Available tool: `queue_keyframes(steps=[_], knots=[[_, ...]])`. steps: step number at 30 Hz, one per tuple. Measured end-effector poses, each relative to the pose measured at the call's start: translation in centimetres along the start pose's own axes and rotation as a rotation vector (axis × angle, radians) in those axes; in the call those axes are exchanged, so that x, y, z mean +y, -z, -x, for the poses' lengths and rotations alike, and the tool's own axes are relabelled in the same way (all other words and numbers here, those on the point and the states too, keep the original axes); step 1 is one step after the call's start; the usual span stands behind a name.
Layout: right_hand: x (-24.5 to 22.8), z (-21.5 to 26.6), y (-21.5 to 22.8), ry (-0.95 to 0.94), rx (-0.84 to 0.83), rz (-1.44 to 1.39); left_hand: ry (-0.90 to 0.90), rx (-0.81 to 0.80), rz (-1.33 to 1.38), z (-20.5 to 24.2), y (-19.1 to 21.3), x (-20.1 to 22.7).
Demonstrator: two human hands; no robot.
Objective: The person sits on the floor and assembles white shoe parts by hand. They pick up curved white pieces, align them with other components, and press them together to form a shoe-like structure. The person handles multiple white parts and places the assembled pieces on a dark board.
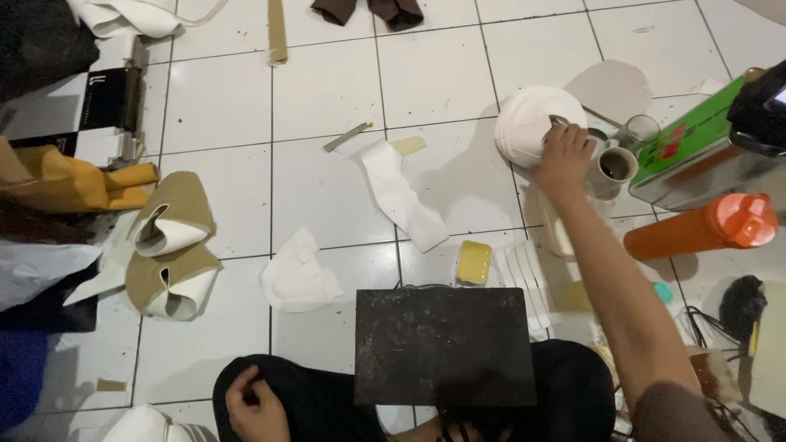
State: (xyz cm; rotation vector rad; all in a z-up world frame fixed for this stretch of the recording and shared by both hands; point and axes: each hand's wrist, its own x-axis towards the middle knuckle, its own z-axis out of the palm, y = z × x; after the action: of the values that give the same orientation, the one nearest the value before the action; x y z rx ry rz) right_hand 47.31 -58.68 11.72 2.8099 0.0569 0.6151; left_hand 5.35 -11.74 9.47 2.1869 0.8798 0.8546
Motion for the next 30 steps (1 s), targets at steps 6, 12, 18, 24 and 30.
queue_keyframes(steps=[6,12,18,24,30], knots=[[-13.9,5.4,2.3,0.001,-0.547,-0.644,0.123,-0.125,0.151,-0.9,-6.1,0.5],[-19.9,6.6,2.2,-0.044,-0.802,-0.590,0.310,-0.367,-0.103,-7.7,-11.8,1.6],[-20.0,4.9,7.1,0.103,-0.701,-0.964,0.435,-0.500,-0.408,-10.9,-13.9,1.0],[-14.3,12.3,25.4,0.032,-0.370,-1.529,0.418,-0.474,-0.342,-11.0,-14.1,-0.8],[-12.4,28.2,27.1,-0.341,-0.806,-1.351,0.597,-0.281,0.605,-11.2,-8.9,0.9]])
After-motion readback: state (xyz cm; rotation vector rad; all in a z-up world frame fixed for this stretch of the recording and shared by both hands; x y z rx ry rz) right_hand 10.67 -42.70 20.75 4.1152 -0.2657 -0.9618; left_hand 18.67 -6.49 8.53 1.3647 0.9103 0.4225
